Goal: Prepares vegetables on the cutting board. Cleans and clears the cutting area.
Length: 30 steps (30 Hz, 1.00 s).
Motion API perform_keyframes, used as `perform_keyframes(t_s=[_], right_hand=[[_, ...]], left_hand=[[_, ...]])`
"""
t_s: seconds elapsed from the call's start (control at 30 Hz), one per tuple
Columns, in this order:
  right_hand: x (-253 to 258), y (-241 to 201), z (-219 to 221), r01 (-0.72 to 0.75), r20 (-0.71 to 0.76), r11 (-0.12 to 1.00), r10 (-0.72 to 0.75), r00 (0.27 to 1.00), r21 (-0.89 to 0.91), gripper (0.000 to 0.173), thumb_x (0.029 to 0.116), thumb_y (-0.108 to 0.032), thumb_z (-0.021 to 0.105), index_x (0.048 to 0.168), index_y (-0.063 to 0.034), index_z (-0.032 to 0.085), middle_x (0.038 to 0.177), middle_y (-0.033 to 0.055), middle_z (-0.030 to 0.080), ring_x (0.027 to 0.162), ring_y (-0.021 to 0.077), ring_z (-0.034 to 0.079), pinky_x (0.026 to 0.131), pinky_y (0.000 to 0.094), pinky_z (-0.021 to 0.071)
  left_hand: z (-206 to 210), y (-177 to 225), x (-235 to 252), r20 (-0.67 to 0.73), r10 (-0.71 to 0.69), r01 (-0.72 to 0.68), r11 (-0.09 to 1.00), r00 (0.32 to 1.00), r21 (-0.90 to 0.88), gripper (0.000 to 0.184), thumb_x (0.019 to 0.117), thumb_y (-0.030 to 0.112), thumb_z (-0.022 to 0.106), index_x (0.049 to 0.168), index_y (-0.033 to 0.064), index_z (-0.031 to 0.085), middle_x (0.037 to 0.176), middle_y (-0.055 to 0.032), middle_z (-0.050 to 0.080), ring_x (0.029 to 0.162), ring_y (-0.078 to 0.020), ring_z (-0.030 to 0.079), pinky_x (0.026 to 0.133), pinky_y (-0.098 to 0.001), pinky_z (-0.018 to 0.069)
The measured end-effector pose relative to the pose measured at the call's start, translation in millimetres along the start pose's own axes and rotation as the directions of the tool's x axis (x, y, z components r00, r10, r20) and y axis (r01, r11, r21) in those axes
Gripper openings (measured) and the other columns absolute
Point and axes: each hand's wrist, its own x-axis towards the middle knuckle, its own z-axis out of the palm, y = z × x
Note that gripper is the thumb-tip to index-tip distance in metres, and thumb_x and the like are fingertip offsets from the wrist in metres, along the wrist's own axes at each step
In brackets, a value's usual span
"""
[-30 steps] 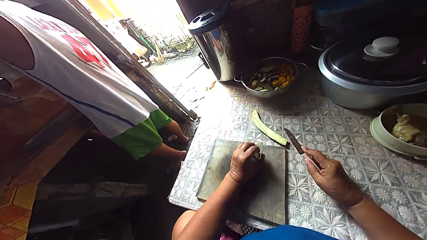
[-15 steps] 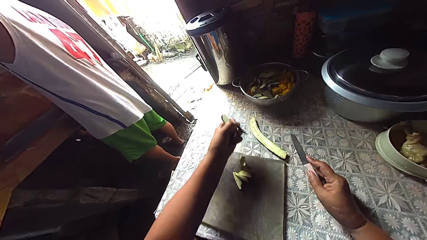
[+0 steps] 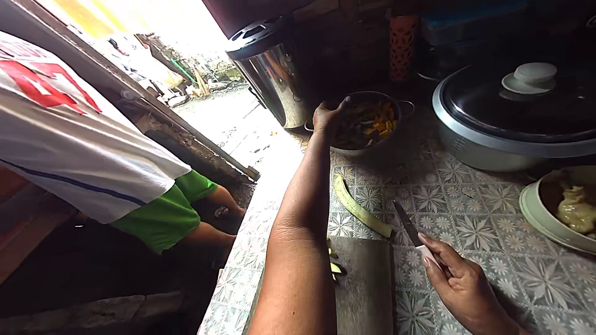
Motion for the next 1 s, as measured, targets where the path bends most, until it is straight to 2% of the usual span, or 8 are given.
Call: perform_keyframes(t_s=[0.17, 0.23, 0.4, 0.5, 0.6, 0.67, 0.8, 1.0], right_hand=[[0, -1, 2, 0.010, -0.005, 1.000, -0.010, 1.000, -0.017, 0.036, 0.0959, -0.020, 0.057, 0.125, -0.0024, 0.071, 0.078, 0.0042, 0.071, 0.056, -0.0003, 0.054, 0.055, 0.0141, 0.0477], [1, -2, 1, 0.003, 0.006, 1.000, -0.003, 1.000, -0.005, 0.037, 0.0951, -0.020, 0.058, 0.125, -0.0018, 0.070, 0.077, 0.0031, 0.070, 0.056, -0.0010, 0.054, 0.055, 0.0139, 0.0479], [3, -4, -1, -0.042, 0.025, 0.997, 0.041, 0.999, 0.058, 0.038, 0.0944, -0.017, 0.058, 0.126, 0.0016, 0.068, 0.075, 0.0021, 0.067, 0.055, -0.0025, 0.052, 0.053, 0.0130, 0.0468], [3, -7, -3, -0.037, 0.039, 0.998, 0.035, 0.999, 0.055, 0.039, 0.0938, -0.015, 0.058, 0.126, 0.0037, 0.068, 0.070, 0.0004, 0.061, 0.053, -0.0022, 0.046, 0.051, 0.0128, 0.0422], [4, -9, -4, -0.028, 0.052, 0.999, 0.026, 0.998, 0.031, 0.040, 0.0939, -0.016, 0.058, 0.127, 0.0037, 0.067, 0.065, -0.0022, 0.056, 0.051, -0.0027, 0.042, 0.049, 0.0128, 0.0387], [4, -9, -4, -0.021, 0.058, 0.999, 0.019, 0.998, 0.024, 0.039, 0.0946, -0.016, 0.058, 0.127, 0.0043, 0.067, 0.064, -0.0019, 0.054, 0.051, -0.0013, 0.041, 0.049, 0.0143, 0.0383], [3, -9, -5, -0.003, 0.063, 1.000, 0.003, 0.998, -0.013, 0.039, 0.0944, -0.015, 0.058, 0.127, 0.0040, 0.068, 0.063, -0.0006, 0.055, 0.050, 0.0007, 0.042, 0.049, 0.0160, 0.0392], [3, -12, -5, 0.004, 0.065, 0.996, 0.002, 0.998, -0.090, 0.040, 0.0933, -0.016, 0.057, 0.127, 0.0028, 0.068, 0.063, 0.0010, 0.056, 0.049, 0.0043, 0.043, 0.048, 0.0203, 0.0390]], left_hand=[[-16, 11, -22, 0.131, 0.041, -0.011, 0.976, 0.991, -0.218, 0.072, 0.1088, 0.058, 0.023, 0.164, 0.0120, 0.023, 0.168, -0.0130, 0.028, 0.154, -0.0242, 0.029, 0.125, -0.0507, 0.0251], [-23, 17, -35, 0.124, 0.044, -0.011, 0.968, 0.991, -0.250, 0.069, 0.1102, 0.054, 0.019, 0.165, 0.0119, 0.017, 0.170, -0.0120, 0.022, 0.155, -0.0223, 0.025, 0.126, -0.0479, 0.0230], [-46, 4, -85, 0.124, 0.212, -0.240, 0.923, 0.969, 0.300, 0.038, 0.1049, 0.026, 0.055, 0.132, 0.0012, 0.065, 0.134, -0.0219, 0.062, 0.125, -0.0348, 0.060, 0.107, -0.0545, 0.0465], [-64, -8, -149, 0.318, 0.311, -0.425, 0.807, 0.896, 0.409, 0.031, 0.0967, 0.013, 0.065, 0.125, 0.0004, 0.068, 0.125, -0.0218, 0.065, 0.113, -0.0339, 0.065, 0.097, -0.0509, 0.0527], [-85, -31, -211, 0.576, 0.291, -0.542, 0.773, 0.764, 0.330, 0.037, 0.0894, 0.022, 0.079, 0.122, 0.0056, 0.072, 0.121, -0.0138, 0.069, 0.113, -0.0249, 0.065, 0.096, -0.0440, 0.0539], [-95, -52, -245, 0.679, 0.249, -0.567, 0.769, 0.691, 0.295, 0.055, 0.0902, 0.044, 0.076, 0.133, 0.0114, 0.068, 0.133, -0.0125, 0.065, 0.127, -0.0271, 0.059, 0.107, -0.0478, 0.0479], [-105, -97, -301, 0.635, 0.328, -0.659, 0.639, 0.699, 0.396, 0.093, 0.0866, 0.087, 0.039, 0.150, 0.0211, 0.053, 0.149, -0.0138, 0.055, 0.143, -0.0338, 0.045, 0.116, -0.0551, 0.0375], [-93, -114, -299, 0.602, 0.442, -0.741, 0.490, 0.665, 0.459, 0.064, 0.0984, 0.068, 0.042, 0.141, 0.0247, 0.062, 0.143, -0.0112, 0.061, 0.135, -0.0328, 0.053, 0.109, -0.0566, 0.0415]])
